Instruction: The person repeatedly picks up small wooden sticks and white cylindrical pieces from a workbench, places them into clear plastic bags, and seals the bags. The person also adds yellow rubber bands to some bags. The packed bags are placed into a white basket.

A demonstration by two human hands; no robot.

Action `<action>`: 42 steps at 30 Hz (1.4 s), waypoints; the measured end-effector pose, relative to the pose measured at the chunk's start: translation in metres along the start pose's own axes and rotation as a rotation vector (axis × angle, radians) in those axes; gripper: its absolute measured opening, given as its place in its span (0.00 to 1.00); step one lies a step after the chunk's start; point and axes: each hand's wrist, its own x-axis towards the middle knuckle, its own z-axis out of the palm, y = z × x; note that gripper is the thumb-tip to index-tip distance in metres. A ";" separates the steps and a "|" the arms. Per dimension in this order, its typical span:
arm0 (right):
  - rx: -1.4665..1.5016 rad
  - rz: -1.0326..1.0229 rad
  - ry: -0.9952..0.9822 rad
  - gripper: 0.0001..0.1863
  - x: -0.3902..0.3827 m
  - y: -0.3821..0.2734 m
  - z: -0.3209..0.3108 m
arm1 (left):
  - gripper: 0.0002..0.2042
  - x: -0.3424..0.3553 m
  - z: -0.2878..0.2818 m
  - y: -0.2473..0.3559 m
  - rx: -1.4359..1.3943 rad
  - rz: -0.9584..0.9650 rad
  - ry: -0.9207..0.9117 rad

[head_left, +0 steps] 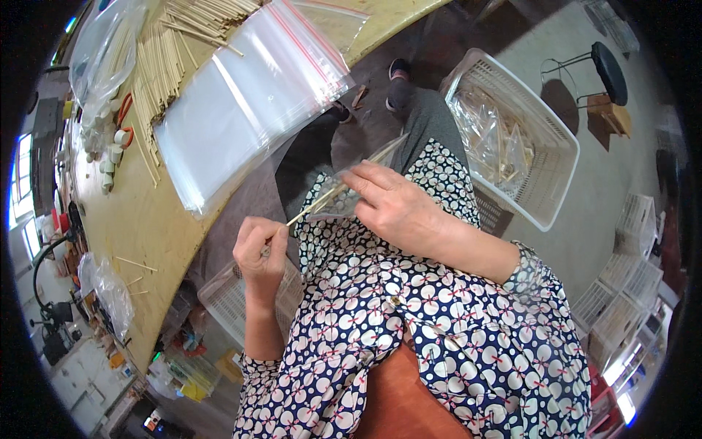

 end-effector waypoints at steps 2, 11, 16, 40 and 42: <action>0.025 0.000 0.025 0.12 0.001 -0.001 0.001 | 0.03 -0.002 0.011 -0.005 -0.022 0.011 -0.019; 0.049 0.056 0.028 0.10 0.001 0.003 -0.019 | 0.21 0.003 0.038 -0.025 -0.027 0.085 -0.047; 0.033 0.070 0.042 0.08 -0.001 0.008 -0.023 | 0.20 0.001 0.024 -0.031 -0.019 0.156 -0.089; 0.137 0.257 0.173 0.06 -0.019 0.028 -0.043 | 0.08 0.356 0.016 0.021 0.636 0.751 -0.243; 0.139 0.265 0.198 0.06 -0.021 0.028 -0.046 | 0.05 0.367 0.019 0.021 0.708 0.760 -0.330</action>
